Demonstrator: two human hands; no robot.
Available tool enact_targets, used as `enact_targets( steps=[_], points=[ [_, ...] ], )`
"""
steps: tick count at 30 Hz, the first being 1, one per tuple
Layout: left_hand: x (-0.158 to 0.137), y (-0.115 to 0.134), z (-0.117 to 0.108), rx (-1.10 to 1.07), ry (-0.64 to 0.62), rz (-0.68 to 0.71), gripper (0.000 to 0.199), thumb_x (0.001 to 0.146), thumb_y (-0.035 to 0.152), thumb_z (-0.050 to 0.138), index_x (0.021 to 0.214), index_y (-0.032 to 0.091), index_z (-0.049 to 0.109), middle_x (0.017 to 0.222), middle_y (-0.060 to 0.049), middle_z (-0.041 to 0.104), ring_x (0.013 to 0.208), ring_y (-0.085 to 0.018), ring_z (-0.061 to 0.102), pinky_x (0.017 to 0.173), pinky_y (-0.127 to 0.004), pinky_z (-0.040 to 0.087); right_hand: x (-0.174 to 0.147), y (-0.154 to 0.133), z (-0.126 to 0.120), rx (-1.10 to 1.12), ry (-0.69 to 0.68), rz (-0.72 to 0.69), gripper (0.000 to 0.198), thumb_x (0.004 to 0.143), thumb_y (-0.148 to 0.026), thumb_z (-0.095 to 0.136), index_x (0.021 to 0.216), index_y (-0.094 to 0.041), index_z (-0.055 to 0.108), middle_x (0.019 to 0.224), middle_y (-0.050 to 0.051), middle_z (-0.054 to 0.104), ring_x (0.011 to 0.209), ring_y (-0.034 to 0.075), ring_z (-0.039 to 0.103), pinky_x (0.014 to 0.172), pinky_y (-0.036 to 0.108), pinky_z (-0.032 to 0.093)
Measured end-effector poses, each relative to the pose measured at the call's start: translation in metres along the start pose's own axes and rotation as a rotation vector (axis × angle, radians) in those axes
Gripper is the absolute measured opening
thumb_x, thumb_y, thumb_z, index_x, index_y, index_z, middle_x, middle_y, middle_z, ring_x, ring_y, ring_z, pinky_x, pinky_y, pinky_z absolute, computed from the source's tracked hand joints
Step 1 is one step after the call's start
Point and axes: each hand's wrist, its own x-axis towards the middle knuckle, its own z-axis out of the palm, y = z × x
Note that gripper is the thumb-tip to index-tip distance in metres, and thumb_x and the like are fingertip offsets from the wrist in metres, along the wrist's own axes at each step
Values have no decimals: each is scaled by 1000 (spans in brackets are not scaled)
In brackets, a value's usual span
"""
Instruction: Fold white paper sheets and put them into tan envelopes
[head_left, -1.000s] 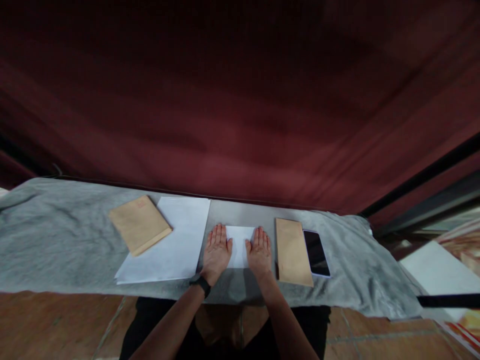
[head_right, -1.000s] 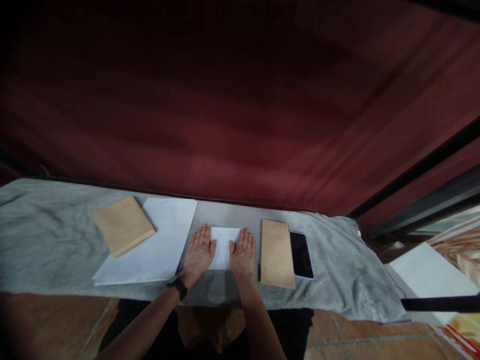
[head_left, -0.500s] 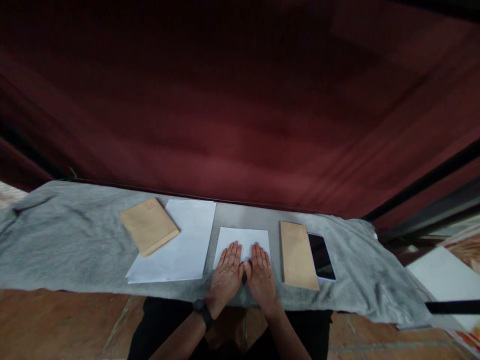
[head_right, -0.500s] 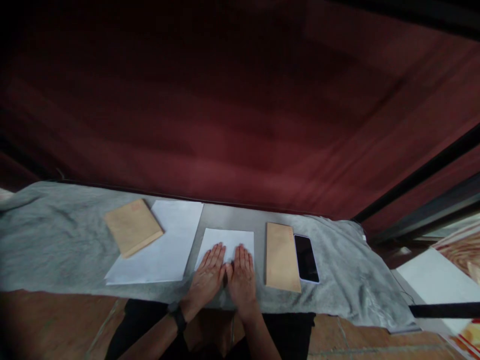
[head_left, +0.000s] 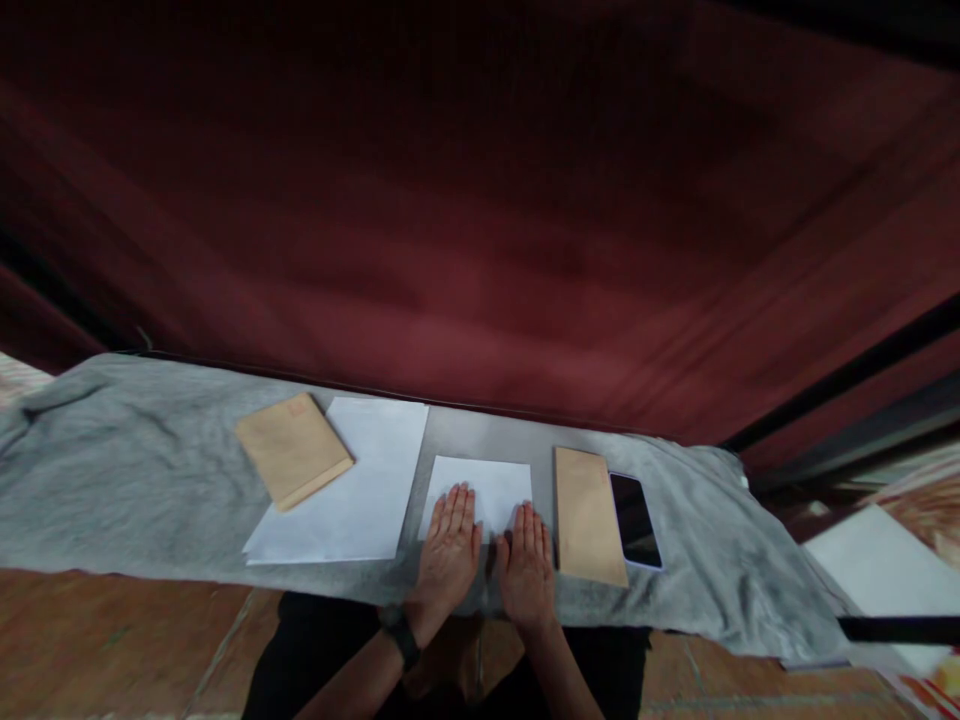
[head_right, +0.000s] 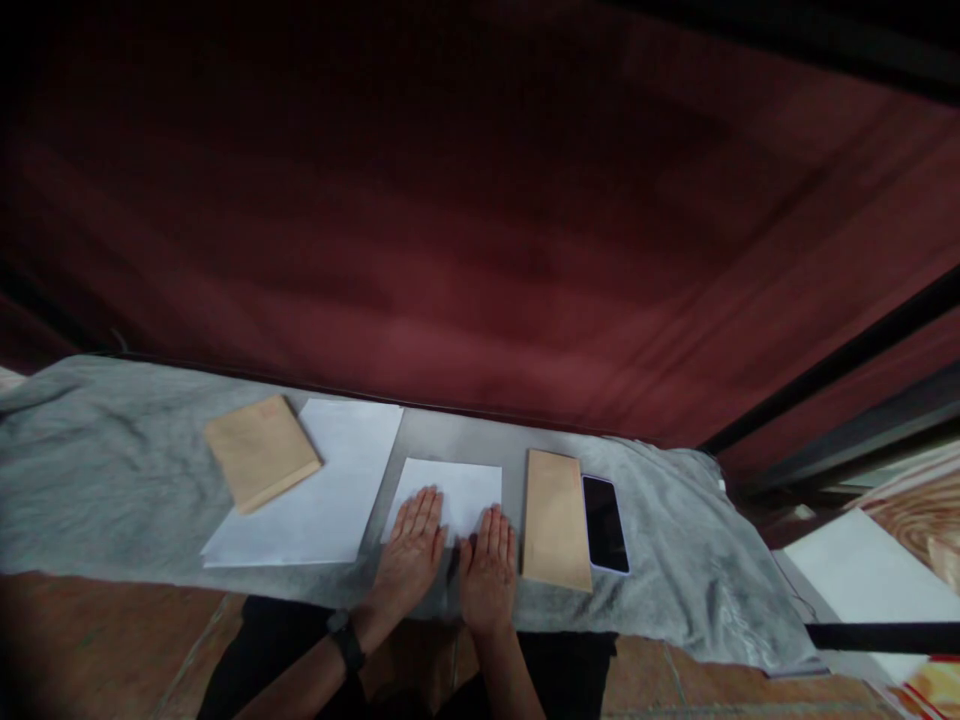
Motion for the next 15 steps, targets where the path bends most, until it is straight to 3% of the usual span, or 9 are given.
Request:
enact_targets(
  steps=[3,8,11,15],
  points=[
    [18,7,7,-20,-54,71,60,98,22,34,156,7,29,159,-17,38,150,-26,32,122,-48,29,13,-4,-2,46,-68,9,57,106,-37,30,154,-6,35,156,21,43,147,28,37,117,50,35],
    [42,-2,19,1,-147,139,61,95,14,31,155,9,33,157,-15,42,148,-23,35,122,-46,27,54,-11,4,79,-127,-152,48,105,-22,27,146,-9,49,153,16,48,147,24,38,119,47,33],
    [50,-11,21,10,-150,134,59,95,15,30,154,9,35,155,-15,45,147,-23,38,122,-46,27,75,-11,11,60,-141,-216,45,103,-16,34,142,-11,55,151,16,51,145,23,41,119,46,33],
    [55,-16,21,15,-114,121,60,96,19,31,155,10,33,156,-15,45,148,-24,36,123,-48,24,84,-9,19,36,-147,-201,43,102,-19,40,142,-14,55,154,16,47,143,25,43,118,49,33]
  ],
)
